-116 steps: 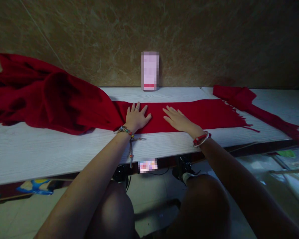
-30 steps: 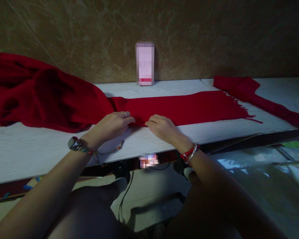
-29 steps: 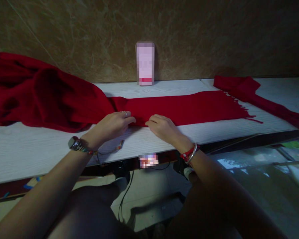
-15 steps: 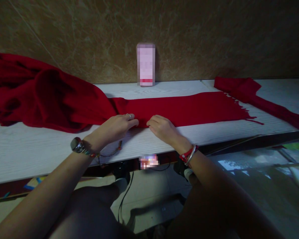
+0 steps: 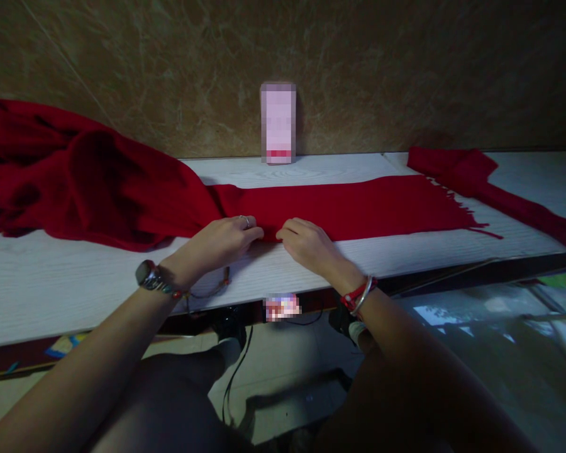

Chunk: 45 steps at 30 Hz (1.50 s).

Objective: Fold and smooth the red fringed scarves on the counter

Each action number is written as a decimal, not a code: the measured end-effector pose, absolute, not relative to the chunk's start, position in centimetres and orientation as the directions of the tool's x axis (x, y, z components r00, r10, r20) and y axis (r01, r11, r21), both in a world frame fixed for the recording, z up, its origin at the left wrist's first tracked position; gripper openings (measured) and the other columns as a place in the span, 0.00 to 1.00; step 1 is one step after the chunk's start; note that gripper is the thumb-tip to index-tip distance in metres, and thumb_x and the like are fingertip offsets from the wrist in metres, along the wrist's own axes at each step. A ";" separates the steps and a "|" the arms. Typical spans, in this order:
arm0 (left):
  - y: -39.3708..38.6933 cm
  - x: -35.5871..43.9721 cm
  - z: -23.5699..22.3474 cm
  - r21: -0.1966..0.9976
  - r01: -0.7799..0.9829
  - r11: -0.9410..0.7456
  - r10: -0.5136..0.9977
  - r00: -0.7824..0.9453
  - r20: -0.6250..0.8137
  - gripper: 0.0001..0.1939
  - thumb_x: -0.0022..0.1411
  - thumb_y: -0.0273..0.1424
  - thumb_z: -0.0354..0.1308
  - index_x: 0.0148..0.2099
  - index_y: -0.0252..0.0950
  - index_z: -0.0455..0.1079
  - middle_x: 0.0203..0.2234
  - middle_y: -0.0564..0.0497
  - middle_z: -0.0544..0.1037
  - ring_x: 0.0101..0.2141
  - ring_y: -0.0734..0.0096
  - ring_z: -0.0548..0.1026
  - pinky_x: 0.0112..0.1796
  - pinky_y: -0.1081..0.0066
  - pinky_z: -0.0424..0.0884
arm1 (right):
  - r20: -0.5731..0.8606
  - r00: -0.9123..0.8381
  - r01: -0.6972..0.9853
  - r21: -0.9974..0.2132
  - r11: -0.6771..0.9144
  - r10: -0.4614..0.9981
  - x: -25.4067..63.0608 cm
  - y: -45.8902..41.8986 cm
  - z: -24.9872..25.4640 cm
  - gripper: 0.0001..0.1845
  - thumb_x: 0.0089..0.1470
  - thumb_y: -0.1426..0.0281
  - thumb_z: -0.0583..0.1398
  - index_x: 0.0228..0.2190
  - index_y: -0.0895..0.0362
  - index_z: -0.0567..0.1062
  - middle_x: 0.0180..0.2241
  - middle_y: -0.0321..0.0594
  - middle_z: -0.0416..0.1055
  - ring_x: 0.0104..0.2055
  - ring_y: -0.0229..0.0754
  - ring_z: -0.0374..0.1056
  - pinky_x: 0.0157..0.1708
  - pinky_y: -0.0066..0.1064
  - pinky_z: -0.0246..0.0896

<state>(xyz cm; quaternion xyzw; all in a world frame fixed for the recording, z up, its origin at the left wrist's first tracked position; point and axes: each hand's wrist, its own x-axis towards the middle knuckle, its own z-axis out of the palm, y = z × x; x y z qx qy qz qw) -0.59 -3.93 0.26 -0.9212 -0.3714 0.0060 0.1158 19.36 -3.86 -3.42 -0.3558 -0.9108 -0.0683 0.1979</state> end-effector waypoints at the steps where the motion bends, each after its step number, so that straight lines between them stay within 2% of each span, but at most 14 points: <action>1: -3.9 -0.6 0.3 -0.217 0.682 -0.699 0.684 0.725 0.076 0.14 0.63 0.27 0.46 0.42 0.34 0.72 0.33 0.46 0.75 0.28 0.73 0.72 0.26 0.75 0.65 | 0.410 -0.666 0.676 -0.019 0.736 0.623 19.4 -3.9 -3.4 0.17 0.57 0.81 0.48 0.31 0.59 0.75 0.31 0.42 0.69 0.33 0.40 0.59 0.35 0.32 0.53; 11: -4.0 -0.5 0.7 -0.240 0.680 -0.693 0.678 0.728 0.105 0.12 0.60 0.26 0.47 0.39 0.34 0.72 0.30 0.47 0.74 0.26 0.74 0.70 0.25 0.74 0.63 | 0.447 -0.650 0.681 -0.016 0.732 0.615 19.3 -3.9 -3.4 0.16 0.57 0.82 0.48 0.30 0.60 0.75 0.31 0.43 0.69 0.33 0.40 0.59 0.36 0.32 0.54; 19: -4.0 -0.3 0.8 -0.183 0.719 -0.670 0.722 0.689 0.061 0.13 0.61 0.25 0.47 0.40 0.31 0.73 0.31 0.44 0.74 0.28 0.70 0.71 0.27 0.72 0.66 | 0.482 -0.636 0.685 -0.006 0.728 0.602 19.4 -4.0 -3.4 0.17 0.57 0.82 0.48 0.30 0.59 0.75 0.31 0.43 0.69 0.34 0.40 0.59 0.36 0.32 0.53; 26: -3.5 -0.5 -0.1 -0.111 0.674 -0.731 0.674 0.738 0.041 0.13 0.60 0.23 0.46 0.40 0.32 0.72 0.31 0.45 0.74 0.29 0.71 0.71 0.30 0.73 0.67 | 0.417 -0.652 0.681 -0.045 0.731 0.633 19.4 -3.9 -3.7 0.17 0.56 0.83 0.48 0.32 0.58 0.75 0.33 0.42 0.69 0.34 0.40 0.60 0.38 0.32 0.55; 36: -3.7 -0.6 -0.1 -0.122 0.658 -0.743 0.650 0.753 0.106 0.15 0.60 0.22 0.46 0.43 0.33 0.72 0.34 0.46 0.74 0.31 0.72 0.72 0.32 0.74 0.68 | 0.444 -0.666 0.668 -0.002 0.744 0.599 19.4 -4.1 -3.2 0.17 0.56 0.81 0.48 0.31 0.59 0.75 0.32 0.43 0.69 0.34 0.41 0.59 0.36 0.33 0.53; 45: -3.6 -0.7 -0.2 -0.064 0.639 -0.766 0.638 0.769 0.047 0.14 0.60 0.21 0.47 0.43 0.33 0.72 0.35 0.46 0.74 0.31 0.72 0.72 0.33 0.74 0.69 | 0.390 -0.681 0.655 -0.053 0.754 0.619 19.5 -4.0 -3.5 0.16 0.56 0.82 0.50 0.34 0.58 0.76 0.34 0.42 0.69 0.36 0.40 0.60 0.39 0.33 0.53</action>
